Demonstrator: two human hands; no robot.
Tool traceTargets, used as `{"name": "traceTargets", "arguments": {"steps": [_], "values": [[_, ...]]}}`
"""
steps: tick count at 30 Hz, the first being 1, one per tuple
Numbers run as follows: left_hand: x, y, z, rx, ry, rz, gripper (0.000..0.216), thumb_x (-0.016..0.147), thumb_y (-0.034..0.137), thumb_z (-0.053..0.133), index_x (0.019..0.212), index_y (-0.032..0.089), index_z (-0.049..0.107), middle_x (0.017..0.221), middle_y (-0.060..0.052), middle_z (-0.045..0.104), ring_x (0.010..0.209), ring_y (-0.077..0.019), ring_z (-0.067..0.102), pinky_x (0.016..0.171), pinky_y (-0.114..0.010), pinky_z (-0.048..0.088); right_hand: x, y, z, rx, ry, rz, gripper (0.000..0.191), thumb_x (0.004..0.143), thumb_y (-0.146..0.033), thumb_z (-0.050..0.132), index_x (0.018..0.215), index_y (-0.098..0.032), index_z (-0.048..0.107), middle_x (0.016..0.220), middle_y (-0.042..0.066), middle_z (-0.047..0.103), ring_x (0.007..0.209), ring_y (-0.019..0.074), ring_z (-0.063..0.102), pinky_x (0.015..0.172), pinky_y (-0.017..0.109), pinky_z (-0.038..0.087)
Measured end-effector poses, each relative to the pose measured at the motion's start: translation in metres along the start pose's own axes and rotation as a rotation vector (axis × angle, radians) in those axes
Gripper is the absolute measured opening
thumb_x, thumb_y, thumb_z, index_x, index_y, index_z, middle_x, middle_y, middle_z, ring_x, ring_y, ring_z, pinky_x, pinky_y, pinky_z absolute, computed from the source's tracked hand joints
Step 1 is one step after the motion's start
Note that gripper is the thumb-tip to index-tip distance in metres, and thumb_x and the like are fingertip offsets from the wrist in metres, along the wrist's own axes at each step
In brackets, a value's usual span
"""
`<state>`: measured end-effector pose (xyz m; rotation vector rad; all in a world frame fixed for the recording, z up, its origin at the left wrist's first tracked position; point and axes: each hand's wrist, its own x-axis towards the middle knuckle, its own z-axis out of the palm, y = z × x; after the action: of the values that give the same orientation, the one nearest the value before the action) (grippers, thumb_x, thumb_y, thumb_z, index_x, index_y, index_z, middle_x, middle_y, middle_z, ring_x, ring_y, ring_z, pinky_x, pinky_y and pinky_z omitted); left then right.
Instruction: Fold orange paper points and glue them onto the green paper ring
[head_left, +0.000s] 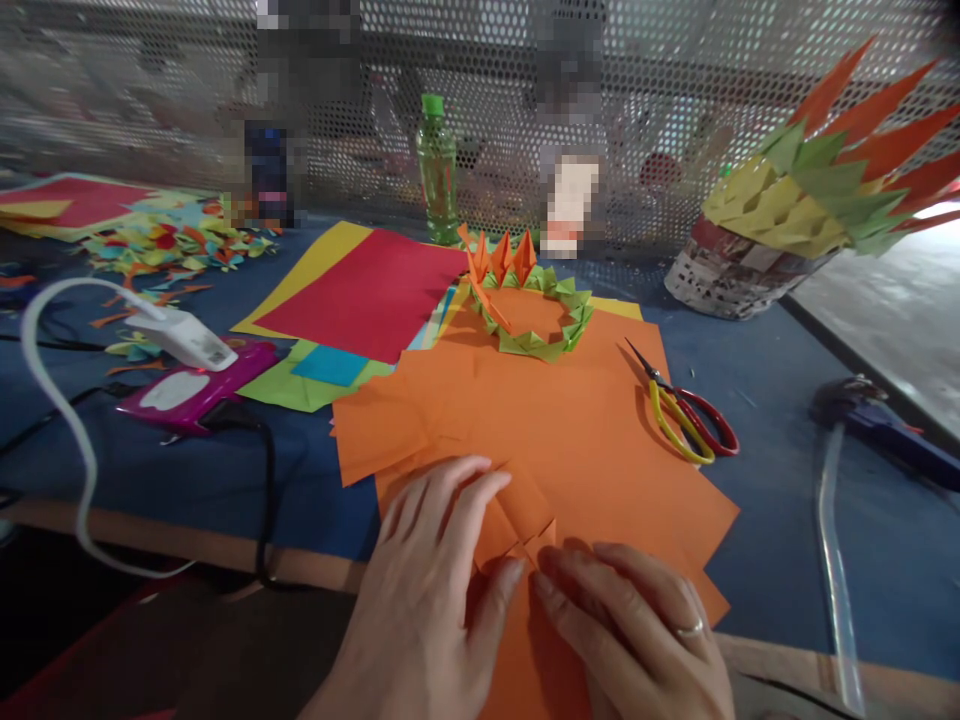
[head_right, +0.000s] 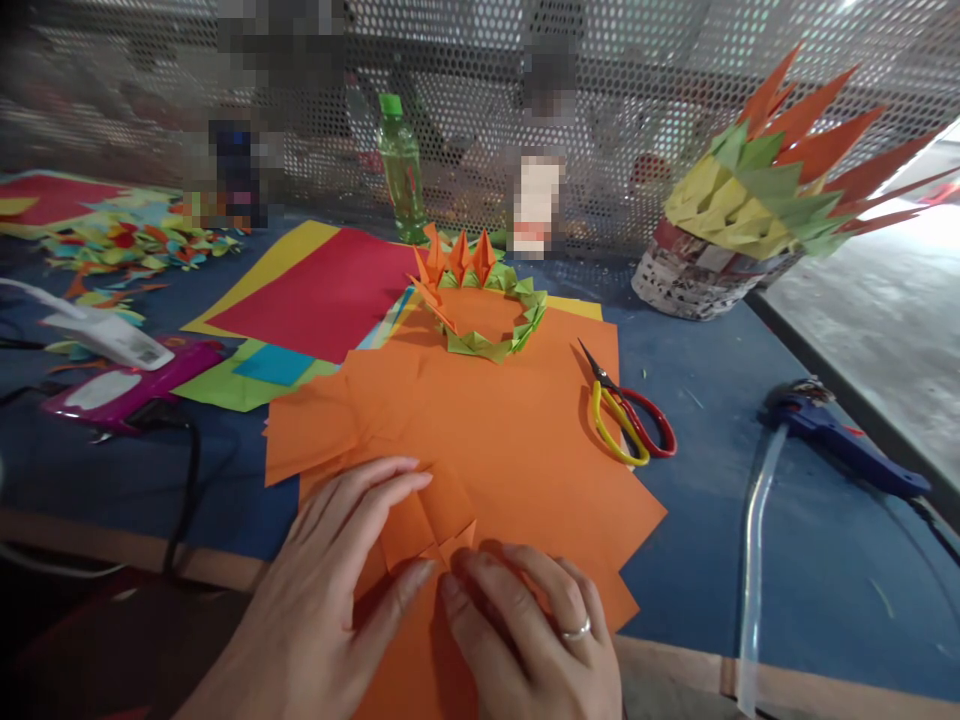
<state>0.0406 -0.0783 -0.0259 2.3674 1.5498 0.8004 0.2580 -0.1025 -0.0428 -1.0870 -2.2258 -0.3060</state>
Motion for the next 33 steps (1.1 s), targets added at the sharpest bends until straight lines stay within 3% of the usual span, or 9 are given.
{"name": "traceTargets", "arguments": {"steps": [15,19,21,24,26,29,33], "values": [[-0.003,-0.003,-0.001,-0.009,0.041,0.001,0.046,0.099,0.013,0.044,0.145,0.020,0.042,0.144,-0.013,0.049,0.136,-0.0274,0.043,0.108,-0.045,0.041,0.002,0.000,0.000,0.025,-0.015,0.009,0.025,0.097,-0.017,0.059,0.112,-0.027,0.077,0.119,-0.004,0.076,0.104,0.0189,0.069,0.085,0.032,0.052],[-0.013,0.007,0.000,-0.007,0.186,0.087,0.050,0.094,-0.002,0.041,0.139,0.018,0.051,0.142,-0.013,0.052,0.135,-0.0259,0.046,0.116,-0.048,0.036,0.004,0.001,0.000,0.029,-0.017,-0.004,0.025,0.098,-0.018,0.058,0.113,-0.025,0.076,0.119,-0.002,0.076,0.105,0.0195,0.069,0.085,0.031,0.052],[-0.023,0.013,0.005,-0.028,0.212,0.166,0.052,0.091,-0.006,0.042,0.135,0.017,0.056,0.138,-0.011,0.058,0.135,-0.0236,0.049,0.116,-0.042,0.040,0.003,0.000,0.001,0.037,-0.012,0.000,0.024,0.098,-0.018,0.057,0.110,-0.024,0.076,0.117,0.000,0.077,0.105,0.0198,0.069,0.085,0.032,0.052],[-0.036,0.015,0.017,0.043,0.185,0.265,0.038,0.099,0.009,0.053,0.135,0.015,0.060,0.130,-0.008,0.068,0.128,-0.0216,0.058,0.112,-0.033,0.046,0.000,0.001,0.000,0.074,-0.022,0.013,0.023,0.098,-0.018,0.054,0.103,-0.024,0.076,0.118,0.001,0.076,0.106,0.0199,0.068,0.086,0.032,0.052],[-0.039,0.011,0.025,0.077,0.266,0.327,0.034,0.104,0.021,0.049,0.135,0.012,0.062,0.129,-0.009,0.071,0.123,-0.0211,0.062,0.113,-0.033,0.046,0.000,0.003,-0.003,0.122,-0.048,0.020,0.024,0.097,-0.015,0.054,0.108,-0.022,0.074,0.120,0.002,0.075,0.109,0.0195,0.066,0.087,0.031,0.052],[-0.038,0.004,0.034,0.086,0.335,0.338,0.032,0.106,0.021,0.046,0.131,0.012,0.064,0.125,-0.009,0.073,0.121,-0.0209,0.065,0.115,-0.035,0.044,0.006,0.008,-0.010,0.193,-0.108,0.045,0.032,0.096,-0.009,0.052,0.122,-0.017,0.068,0.122,0.005,0.073,0.115,0.0177,0.061,0.093,0.028,0.052],[-0.037,0.000,0.035,0.085,0.341,0.357,0.027,0.105,0.019,0.048,0.124,0.014,0.066,0.121,-0.008,0.075,0.120,-0.0213,0.066,0.114,-0.036,0.044,0.026,0.009,-0.014,0.182,-0.168,0.059,0.032,0.096,-0.009,0.050,0.123,-0.015,0.067,0.125,0.006,0.070,0.116,0.0181,0.057,0.097,0.028,0.050]]}}
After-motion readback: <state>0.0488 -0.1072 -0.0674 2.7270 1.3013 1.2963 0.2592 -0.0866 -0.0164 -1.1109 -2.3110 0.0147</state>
